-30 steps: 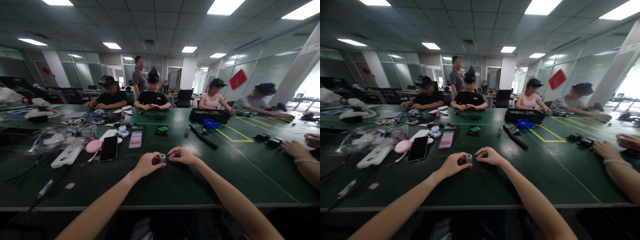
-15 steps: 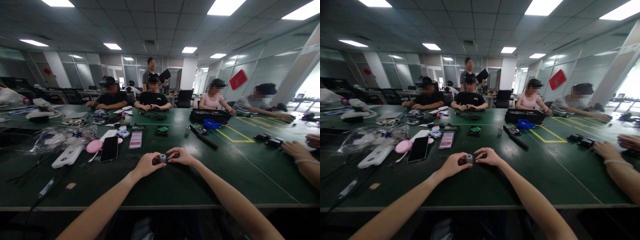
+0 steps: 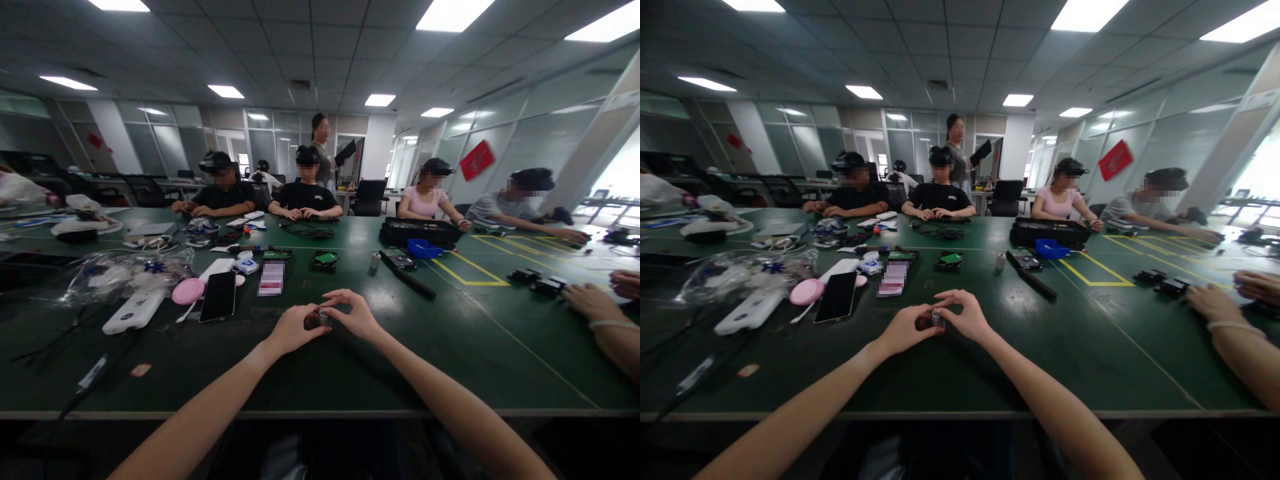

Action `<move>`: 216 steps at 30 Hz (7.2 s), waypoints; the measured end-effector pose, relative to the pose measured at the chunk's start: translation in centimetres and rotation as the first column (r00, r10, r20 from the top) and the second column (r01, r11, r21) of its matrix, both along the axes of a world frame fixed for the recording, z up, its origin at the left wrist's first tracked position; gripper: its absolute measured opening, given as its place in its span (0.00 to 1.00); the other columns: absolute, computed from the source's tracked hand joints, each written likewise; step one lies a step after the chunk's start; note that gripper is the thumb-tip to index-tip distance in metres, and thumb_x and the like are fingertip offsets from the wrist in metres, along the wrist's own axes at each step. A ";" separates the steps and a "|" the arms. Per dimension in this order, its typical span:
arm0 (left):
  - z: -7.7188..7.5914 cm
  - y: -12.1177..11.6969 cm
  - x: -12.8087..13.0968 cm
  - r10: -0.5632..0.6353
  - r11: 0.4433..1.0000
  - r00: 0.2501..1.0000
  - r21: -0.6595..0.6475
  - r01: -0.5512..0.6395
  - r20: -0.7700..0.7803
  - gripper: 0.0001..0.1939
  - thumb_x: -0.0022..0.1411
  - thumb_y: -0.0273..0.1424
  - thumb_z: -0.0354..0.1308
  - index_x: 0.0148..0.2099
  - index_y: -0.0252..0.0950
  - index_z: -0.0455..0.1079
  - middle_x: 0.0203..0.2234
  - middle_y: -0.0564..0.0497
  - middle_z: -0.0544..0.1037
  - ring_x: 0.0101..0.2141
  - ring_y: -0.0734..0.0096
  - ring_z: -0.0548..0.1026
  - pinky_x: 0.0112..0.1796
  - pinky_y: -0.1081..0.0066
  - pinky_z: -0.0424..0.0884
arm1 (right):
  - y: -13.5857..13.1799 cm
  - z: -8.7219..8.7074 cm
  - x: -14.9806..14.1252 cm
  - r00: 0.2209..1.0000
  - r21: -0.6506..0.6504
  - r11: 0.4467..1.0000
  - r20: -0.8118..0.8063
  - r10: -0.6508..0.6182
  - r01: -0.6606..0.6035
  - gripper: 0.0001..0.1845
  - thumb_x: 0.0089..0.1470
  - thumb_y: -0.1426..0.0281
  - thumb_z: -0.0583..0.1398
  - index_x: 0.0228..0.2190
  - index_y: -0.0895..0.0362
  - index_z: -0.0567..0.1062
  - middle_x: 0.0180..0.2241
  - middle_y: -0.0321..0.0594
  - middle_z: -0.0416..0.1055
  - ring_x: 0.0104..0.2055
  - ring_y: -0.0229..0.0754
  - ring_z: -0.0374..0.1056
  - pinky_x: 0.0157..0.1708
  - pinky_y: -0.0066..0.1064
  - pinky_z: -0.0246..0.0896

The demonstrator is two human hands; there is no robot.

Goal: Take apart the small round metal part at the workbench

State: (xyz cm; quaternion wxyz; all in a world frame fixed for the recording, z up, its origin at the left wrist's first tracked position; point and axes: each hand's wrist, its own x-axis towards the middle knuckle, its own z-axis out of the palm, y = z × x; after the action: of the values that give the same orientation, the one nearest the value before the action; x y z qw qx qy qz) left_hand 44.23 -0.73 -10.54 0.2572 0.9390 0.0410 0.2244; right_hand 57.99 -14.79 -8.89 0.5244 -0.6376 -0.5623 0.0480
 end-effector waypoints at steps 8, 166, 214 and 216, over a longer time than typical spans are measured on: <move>-0.1 0.0 0.0 -0.001 1.000 1.000 0.001 0.001 0.000 0.19 0.55 0.45 0.61 0.46 0.40 0.70 0.31 0.52 0.77 0.31 0.65 0.74 0.32 0.71 0.66 | -0.5 0.9 -0.7 0.989 -0.013 1.000 0.148 -0.008 0.010 0.15 0.52 0.69 0.63 0.43 0.51 0.75 0.39 0.39 0.77 0.46 0.48 0.71 0.51 0.45 0.57; 0.1 -0.2 0.1 -0.007 0.999 1.000 -0.040 0.007 -0.003 0.17 0.55 0.43 0.62 0.45 0.43 0.71 0.31 0.55 0.77 0.31 0.67 0.73 0.33 0.71 0.64 | -0.1 0.7 -0.2 0.957 -0.154 0.975 0.266 -0.113 0.158 0.08 0.53 0.65 0.62 0.30 0.54 0.80 0.25 0.35 0.64 0.27 0.36 0.61 0.29 0.27 0.54; 0.3 -0.2 0.0 0.022 0.999 0.999 -0.034 -0.023 -0.046 0.19 0.54 0.44 0.61 0.46 0.41 0.70 0.32 0.53 0.77 0.33 0.66 0.73 0.35 0.70 0.66 | -0.2 0.6 1.6 0.999 -0.138 0.990 -0.012 -0.039 0.037 0.10 0.52 0.67 0.61 0.33 0.60 0.79 0.29 0.39 0.73 0.29 0.37 0.66 0.30 0.28 0.61; 0.3 -0.2 0.0 0.025 0.999 0.999 -0.027 -0.026 -0.043 0.20 0.54 0.45 0.61 0.46 0.41 0.71 0.32 0.53 0.77 0.33 0.65 0.73 0.35 0.70 0.66 | 0.1 0.7 0.7 0.999 -0.147 0.988 0.032 -0.041 0.045 0.09 0.53 0.67 0.60 0.33 0.59 0.79 0.27 0.37 0.71 0.27 0.35 0.64 0.28 0.26 0.58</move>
State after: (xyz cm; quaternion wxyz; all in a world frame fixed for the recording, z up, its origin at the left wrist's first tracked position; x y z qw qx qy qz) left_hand 44.23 -0.98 -10.21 0.2663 0.9394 0.0616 0.2071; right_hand 58.68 -14.67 -8.17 0.4684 -0.6873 -0.5508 0.0690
